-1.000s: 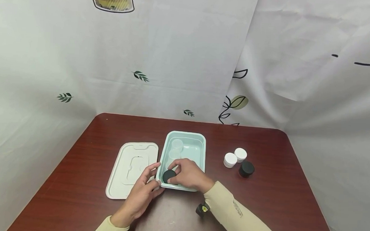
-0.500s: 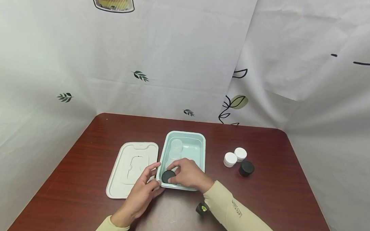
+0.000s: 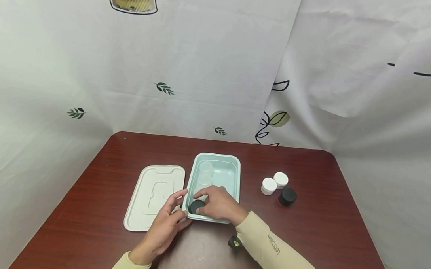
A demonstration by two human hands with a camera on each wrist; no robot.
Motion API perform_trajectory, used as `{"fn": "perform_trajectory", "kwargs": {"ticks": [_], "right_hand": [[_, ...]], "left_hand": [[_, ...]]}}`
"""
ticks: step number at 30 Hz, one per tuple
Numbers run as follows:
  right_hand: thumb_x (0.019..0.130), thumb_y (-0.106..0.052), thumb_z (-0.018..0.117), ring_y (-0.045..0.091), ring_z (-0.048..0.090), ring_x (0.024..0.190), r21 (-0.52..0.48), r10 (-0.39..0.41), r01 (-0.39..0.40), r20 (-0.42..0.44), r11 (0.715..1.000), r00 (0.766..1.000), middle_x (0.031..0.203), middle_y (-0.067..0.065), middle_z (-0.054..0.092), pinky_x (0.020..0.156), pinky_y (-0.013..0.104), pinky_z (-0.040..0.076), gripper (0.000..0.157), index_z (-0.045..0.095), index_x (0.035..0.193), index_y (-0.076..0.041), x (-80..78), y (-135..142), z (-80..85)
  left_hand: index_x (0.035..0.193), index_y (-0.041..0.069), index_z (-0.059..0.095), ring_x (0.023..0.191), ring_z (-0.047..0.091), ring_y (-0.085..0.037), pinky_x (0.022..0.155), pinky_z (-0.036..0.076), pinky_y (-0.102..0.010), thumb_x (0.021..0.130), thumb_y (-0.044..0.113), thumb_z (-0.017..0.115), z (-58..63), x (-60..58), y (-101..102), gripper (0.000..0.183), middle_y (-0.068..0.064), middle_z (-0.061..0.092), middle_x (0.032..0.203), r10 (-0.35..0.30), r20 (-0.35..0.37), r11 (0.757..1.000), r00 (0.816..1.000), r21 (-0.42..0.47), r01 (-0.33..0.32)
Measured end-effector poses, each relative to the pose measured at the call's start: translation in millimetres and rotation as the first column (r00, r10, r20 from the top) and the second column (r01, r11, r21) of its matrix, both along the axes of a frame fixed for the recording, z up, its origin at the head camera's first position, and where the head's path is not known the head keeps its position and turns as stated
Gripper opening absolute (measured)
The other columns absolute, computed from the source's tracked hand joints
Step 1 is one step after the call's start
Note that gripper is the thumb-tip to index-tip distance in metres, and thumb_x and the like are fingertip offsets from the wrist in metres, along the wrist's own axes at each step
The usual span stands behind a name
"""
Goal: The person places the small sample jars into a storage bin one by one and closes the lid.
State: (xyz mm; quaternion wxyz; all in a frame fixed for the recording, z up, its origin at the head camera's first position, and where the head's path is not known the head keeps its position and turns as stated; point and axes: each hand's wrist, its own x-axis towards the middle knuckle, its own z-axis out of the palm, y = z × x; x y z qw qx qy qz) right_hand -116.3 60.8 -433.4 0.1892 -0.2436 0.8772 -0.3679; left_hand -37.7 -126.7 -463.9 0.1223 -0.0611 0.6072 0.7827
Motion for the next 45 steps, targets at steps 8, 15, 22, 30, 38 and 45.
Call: {"fn": "perform_trajectory", "kwargs": {"ticks": [8, 15, 22, 30, 38, 45], "right_hand": [[0.087, -0.019, 0.084, 0.005, 0.070, 0.075, -0.034, -0.039, 0.040, 0.031, 0.999, 0.999, 0.079, -0.004, 0.079, 0.072, 0.030, 0.054, 0.033, 0.077, 0.119, -0.012, -0.7, 7.2, 12.6], [0.088, -0.023, 0.083, 0.009, 0.069, 0.075, -0.079, -0.087, 0.089, 0.032, 0.993, 0.996, 0.082, -0.004, 0.078, 0.068, 0.033, 0.053, 0.033, 0.077, 0.117, -0.010, -3.2, 13.3, 22.6], [0.089, -0.027, 0.081, 0.011, 0.072, 0.087, -0.150, -0.166, 0.177, 0.084, 0.973, 0.983, 0.094, -0.002, 0.079, 0.078, 0.036, 0.057, 0.034, 0.076, 0.119, -0.012, -3.1, 23.9, 29.4], [0.094, -0.017, 0.079, 0.019, 0.074, 0.107, -0.391, -0.280, 0.324, 0.166, 0.862, 0.946, 0.124, 0.018, 0.073, 0.090, 0.028, 0.059, 0.043, 0.067, 0.132, -0.001, -6.8, 61.0, 46.6], [0.095, -0.011, 0.077, 0.008, 0.074, 0.108, -0.531, -0.413, 0.453, 0.202, 0.716, 0.888, 0.120, 0.002, 0.075, 0.092, 0.022, 0.058, 0.048, 0.061, 0.138, 0.003, -7.1, 104.7, 61.6], [0.097, -0.004, 0.074, 0.005, 0.075, 0.106, -0.657, -0.454, 0.508, 0.271, 0.557, 0.849, 0.114, -0.008, 0.078, 0.088, 0.019, 0.058, 0.031, 0.068, 0.127, -0.011, -2.4, 149.5, 52.6]], "left_hand": [[0.161, 0.010, 0.034, 0.125, 0.058, -0.024, 0.101, 0.053, -0.042, 0.094, 0.001, 0.054, 2.1, -0.7, 0.6, 0.071, -0.022, 0.036, 0.155, -0.007, -0.002, 1.000, 1.000, -0.002, 0.007], [0.161, 0.010, 0.033, 0.125, 0.058, -0.026, 0.102, 0.053, -0.045, 0.094, 0.001, 0.054, 3.3, -1.7, 0.2, 0.071, -0.023, 0.036, 0.155, -0.009, -0.002, 1.000, 1.000, -0.009, 0.009], [0.161, 0.011, 0.034, 0.124, 0.057, -0.024, 0.102, 0.052, -0.044, 0.094, 0.001, 0.054, 1.9, -1.6, 0.8, 0.070, -0.023, 0.036, 0.156, -0.006, 0.004, 1.000, 1.000, -0.003, 0.006], [0.160, 0.012, 0.036, 0.123, 0.058, -0.024, 0.101, 0.052, -0.044, 0.093, 0.001, 0.054, 0.8, -1.5, -0.1, 0.070, -0.023, 0.037, 0.155, 0.007, 0.002, 1.000, 1.000, -0.004, -0.007], [0.161, 0.012, 0.035, 0.122, 0.058, -0.024, 0.100, 0.052, -0.043, 0.094, 0.000, 0.054, 0.2, 0.1, -1.5, 0.071, -0.023, 0.037, 0.155, 0.011, 0.007, 1.000, 1.000, 0.001, -0.011], [0.161, 0.011, 0.035, 0.124, 0.059, -0.024, 0.101, 0.052, -0.045, 0.094, 0.000, 0.054, 0.2, 0.4, -0.7, 0.071, -0.024, 0.037, 0.155, 0.004, 0.008, 1.000, 1.000, 0.005, -0.004]]}}
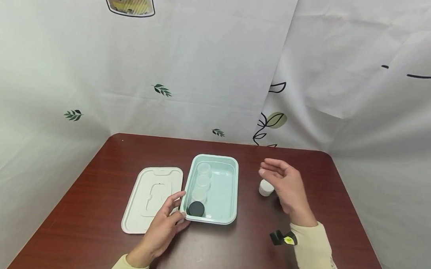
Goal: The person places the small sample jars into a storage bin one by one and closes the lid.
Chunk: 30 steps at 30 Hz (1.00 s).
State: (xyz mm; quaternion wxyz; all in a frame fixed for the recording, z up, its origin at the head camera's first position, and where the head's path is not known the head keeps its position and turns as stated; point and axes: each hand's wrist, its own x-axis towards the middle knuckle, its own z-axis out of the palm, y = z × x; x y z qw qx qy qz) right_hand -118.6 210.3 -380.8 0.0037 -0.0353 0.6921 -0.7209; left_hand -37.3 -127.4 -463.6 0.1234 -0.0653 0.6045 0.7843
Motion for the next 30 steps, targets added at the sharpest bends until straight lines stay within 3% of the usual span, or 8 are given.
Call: {"fn": "perform_trajectory", "kwargs": {"ticks": [5, 11, 20, 30], "right_hand": [[0.097, 0.002, 0.071, 0.006, 0.076, 0.105, -0.137, -0.044, 0.049, 0.040, 0.989, 0.998, 0.112, -0.005, 0.080, 0.087, 0.021, 0.059, 0.029, 0.071, 0.121, -0.015, 5.1, 30.2, -14.2], [0.095, 0.001, 0.074, 0.005, 0.077, 0.099, -0.178, -0.127, 0.147, 0.119, 0.973, 0.985, 0.107, -0.007, 0.080, 0.086, 0.023, 0.060, 0.028, 0.072, 0.117, -0.017, 8.7, 56.3, -27.6], [0.094, -0.011, 0.080, -0.001, 0.075, 0.094, -0.079, -0.239, 0.256, 0.177, 0.964, 0.955, 0.103, -0.016, 0.078, 0.083, 0.018, 0.059, 0.027, 0.071, 0.118, -0.021, 9.3, 76.4, -51.1], [0.091, -0.021, 0.084, -0.010, 0.069, 0.093, 0.119, -0.367, 0.349, 0.222, 0.930, 0.903, 0.103, -0.024, 0.075, 0.079, 0.009, 0.054, 0.046, 0.068, 0.135, -0.014, 11.0, 74.7, -76.5]], "left_hand": [[0.161, 0.011, 0.035, 0.124, 0.059, -0.024, 0.102, 0.052, -0.045, 0.094, 0.000, 0.054, 0.1, -0.3, 0.5, 0.071, -0.024, 0.037, 0.155, -0.005, -0.001, 1.000, 1.000, 0.001, 0.005], [0.161, 0.011, 0.035, 0.123, 0.059, -0.022, 0.101, 0.053, -0.044, 0.093, -0.001, 0.054, -0.3, -0.1, 0.2, 0.071, -0.023, 0.037, 0.156, 0.000, 0.006, 1.000, 1.000, 0.002, 0.000], [0.161, 0.012, 0.035, 0.124, 0.059, -0.023, 0.100, 0.053, -0.044, 0.094, 0.000, 0.054, 0.0, 0.3, -0.4, 0.071, -0.023, 0.037, 0.156, 0.001, 0.005, 1.000, 1.000, -0.007, -0.001], [0.161, 0.012, 0.035, 0.124, 0.059, -0.023, 0.100, 0.052, -0.043, 0.094, 0.000, 0.055, 0.9, 0.1, 0.6, 0.070, -0.023, 0.037, 0.157, -0.002, 0.002, 1.000, 1.000, -0.009, 0.002]]}}
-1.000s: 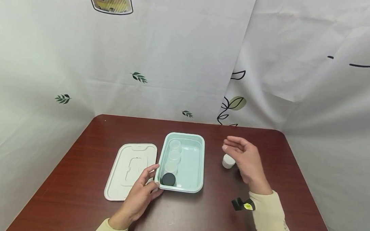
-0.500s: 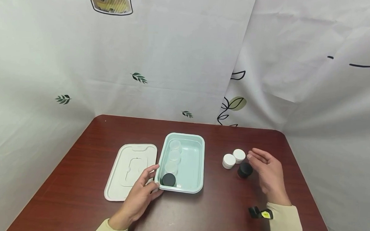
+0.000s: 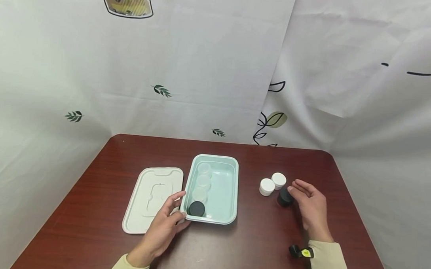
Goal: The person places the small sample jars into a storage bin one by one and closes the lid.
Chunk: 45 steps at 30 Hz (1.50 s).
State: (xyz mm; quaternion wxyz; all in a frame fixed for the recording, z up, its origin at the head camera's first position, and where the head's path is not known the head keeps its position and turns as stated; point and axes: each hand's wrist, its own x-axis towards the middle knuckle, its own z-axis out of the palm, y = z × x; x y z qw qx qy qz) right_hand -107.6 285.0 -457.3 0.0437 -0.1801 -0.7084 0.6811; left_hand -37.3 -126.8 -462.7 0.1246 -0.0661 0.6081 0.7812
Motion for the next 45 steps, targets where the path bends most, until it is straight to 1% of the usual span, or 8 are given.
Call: {"fn": "perform_trajectory", "kwargs": {"ticks": [7, 11, 14, 23, 31, 37, 41, 45], "right_hand": [[0.094, -0.022, 0.081, -0.014, 0.064, 0.097, 0.108, -0.021, 0.014, 0.060, 0.994, 0.998, 0.112, -0.023, 0.069, 0.080, 0.007, 0.053, 0.063, 0.057, 0.148, -0.001, 2.5, -9.6, -9.3], [0.096, -0.024, 0.079, -0.015, 0.060, 0.099, 0.183, 0.000, -0.020, 0.108, 0.983, 0.994, 0.135, -0.003, 0.063, 0.081, 0.007, 0.052, 0.065, 0.053, 0.152, -0.003, 4.2, -13.1, -14.9], [0.098, -0.023, 0.076, -0.014, 0.056, 0.101, 0.221, 0.032, -0.061, 0.133, 0.973, 0.991, 0.152, 0.012, 0.052, 0.081, 0.006, 0.051, 0.066, 0.050, 0.155, -0.004, 6.0, -14.2, -18.4], [0.099, -0.023, 0.075, -0.009, 0.051, 0.105, 0.234, 0.097, -0.134, 0.160, 0.963, 0.982, 0.162, 0.020, 0.040, 0.081, 0.005, 0.049, 0.071, 0.043, 0.160, -0.005, 10.5, -12.9, -20.7], [0.100, -0.021, 0.074, -0.001, 0.051, 0.115, 0.240, 0.091, -0.134, 0.180, 0.962, 0.979, 0.163, 0.020, 0.040, 0.081, 0.003, 0.047, 0.071, 0.042, 0.161, -0.005, 12.8, -13.1, -22.3], [0.099, -0.025, 0.075, -0.012, 0.052, 0.102, 0.236, 0.064, -0.103, 0.164, 0.966, 0.984, 0.158, 0.019, 0.045, 0.080, 0.004, 0.048, 0.070, 0.045, 0.158, -0.002, 13.6, -11.9, -22.4], [0.098, -0.030, 0.076, -0.015, 0.055, 0.097, 0.235, 0.044, -0.078, 0.147, 0.969, 0.988, 0.141, 0.008, 0.056, 0.080, 0.006, 0.051, 0.071, 0.047, 0.157, -0.002, 13.2, -9.6, -16.1], [0.098, -0.034, 0.076, -0.013, 0.059, 0.097, 0.235, 0.038, -0.070, 0.136, 0.969, 0.990, 0.128, -0.005, 0.056, 0.081, 0.009, 0.053, 0.072, 0.048, 0.157, -0.004, 11.7, -7.8, -4.9]], "left_hand": [[0.161, 0.012, 0.035, 0.125, 0.058, -0.023, 0.102, 0.052, -0.046, 0.095, 0.001, 0.054, 0.9, -0.7, -0.3, 0.069, -0.023, 0.038, 0.156, -0.003, -0.006, 1.000, 1.000, -0.003, 0.003], [0.161, 0.012, 0.035, 0.125, 0.058, -0.024, 0.103, 0.052, -0.047, 0.095, 0.001, 0.054, 1.1, -0.8, -0.4, 0.069, -0.023, 0.038, 0.156, -0.003, -0.005, 1.000, 1.000, -0.007, 0.003], [0.161, 0.012, 0.035, 0.127, 0.057, -0.025, 0.104, 0.051, -0.048, 0.095, 0.002, 0.054, 0.7, -1.3, -0.2, 0.070, -0.023, 0.037, 0.157, -0.004, -0.007, 1.000, 1.000, -0.007, 0.004], [0.161, 0.012, 0.035, 0.130, 0.054, -0.027, 0.106, 0.050, -0.050, 0.094, 0.002, 0.055, -1.4, -1.8, -0.4, 0.070, -0.023, 0.036, 0.159, -0.004, -0.016, 1.000, 1.000, -0.007, 0.004], [0.161, 0.012, 0.034, 0.131, 0.054, -0.027, 0.106, 0.050, -0.050, 0.094, 0.002, 0.055, -1.8, -0.9, -0.6, 0.071, -0.023, 0.036, 0.159, -0.007, -0.012, 1.000, 1.000, -0.005, 0.007], [0.161, 0.011, 0.034, 0.130, 0.055, -0.027, 0.106, 0.050, -0.049, 0.095, 0.002, 0.054, -2.2, -0.5, -0.8, 0.070, -0.024, 0.036, 0.159, -0.013, -0.008, 1.000, 1.000, 0.003, 0.013], [0.161, 0.011, 0.034, 0.129, 0.056, -0.026, 0.106, 0.051, -0.049, 0.095, 0.001, 0.054, -2.4, -0.8, -1.1, 0.071, -0.024, 0.036, 0.158, -0.013, -0.008, 1.000, 1.000, 0.006, 0.013], [0.161, 0.011, 0.034, 0.127, 0.057, -0.025, 0.106, 0.051, -0.050, 0.095, 0.002, 0.054, -2.4, -0.9, -1.6, 0.070, -0.024, 0.036, 0.157, -0.013, -0.010, 1.000, 1.000, 0.006, 0.013]]}}
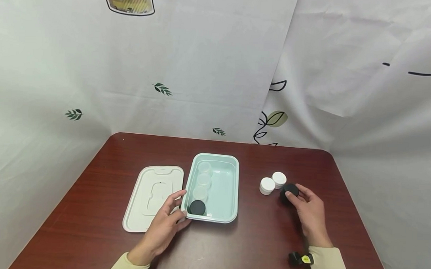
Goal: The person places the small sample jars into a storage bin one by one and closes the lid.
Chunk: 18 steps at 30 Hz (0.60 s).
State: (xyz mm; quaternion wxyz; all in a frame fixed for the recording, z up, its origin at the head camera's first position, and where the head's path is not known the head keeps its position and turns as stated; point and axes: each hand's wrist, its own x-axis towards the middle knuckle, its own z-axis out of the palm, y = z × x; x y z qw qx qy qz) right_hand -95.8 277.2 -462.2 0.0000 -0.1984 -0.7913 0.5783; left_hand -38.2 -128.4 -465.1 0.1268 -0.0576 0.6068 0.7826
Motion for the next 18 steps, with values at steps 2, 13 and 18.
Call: {"fn": "perform_trajectory", "kwargs": {"ticks": [2, 13, 18], "right_hand": [[0.098, -0.035, 0.075, -0.012, 0.058, 0.098, 0.011, 0.009, -0.009, -0.006, 1.000, 1.000, 0.130, -0.003, 0.055, 0.081, 0.010, 0.054, 0.073, 0.047, 0.158, -0.004, -1.1, 0.4, 6.3], [0.101, -0.039, 0.070, -0.009, 0.054, 0.106, 0.128, 0.156, -0.141, -0.110, 0.982, 0.982, 0.154, 0.018, 0.050, 0.082, 0.007, 0.050, 0.071, 0.046, 0.159, -0.006, -22.2, -16.0, 42.5], [0.100, -0.038, 0.072, -0.009, 0.058, 0.106, 0.110, 0.223, -0.208, -0.153, 0.972, 0.963, 0.151, 0.020, 0.055, 0.084, 0.007, 0.050, 0.068, 0.050, 0.157, -0.008, -37.4, -40.8, 61.1]], "left_hand": [[0.161, 0.011, 0.034, 0.127, 0.057, -0.025, 0.106, 0.051, -0.050, 0.095, 0.002, 0.055, -0.1, 0.1, -0.1, 0.070, -0.024, 0.037, 0.157, 0.000, -0.003, 1.000, 1.000, 0.000, 0.000], [0.161, 0.012, 0.034, 0.129, 0.056, -0.026, 0.106, 0.051, -0.050, 0.095, 0.002, 0.055, -1.2, -0.4, 0.0, 0.070, -0.024, 0.036, 0.158, 0.002, -0.003, 1.000, 1.000, -0.007, -0.002], [0.162, 0.012, 0.034, 0.129, 0.056, -0.026, 0.106, 0.050, -0.050, 0.095, 0.002, 0.054, -0.8, 0.1, -0.1, 0.070, -0.024, 0.036, 0.158, 0.001, 0.000, 1.000, 1.000, -0.006, -0.001]]}}
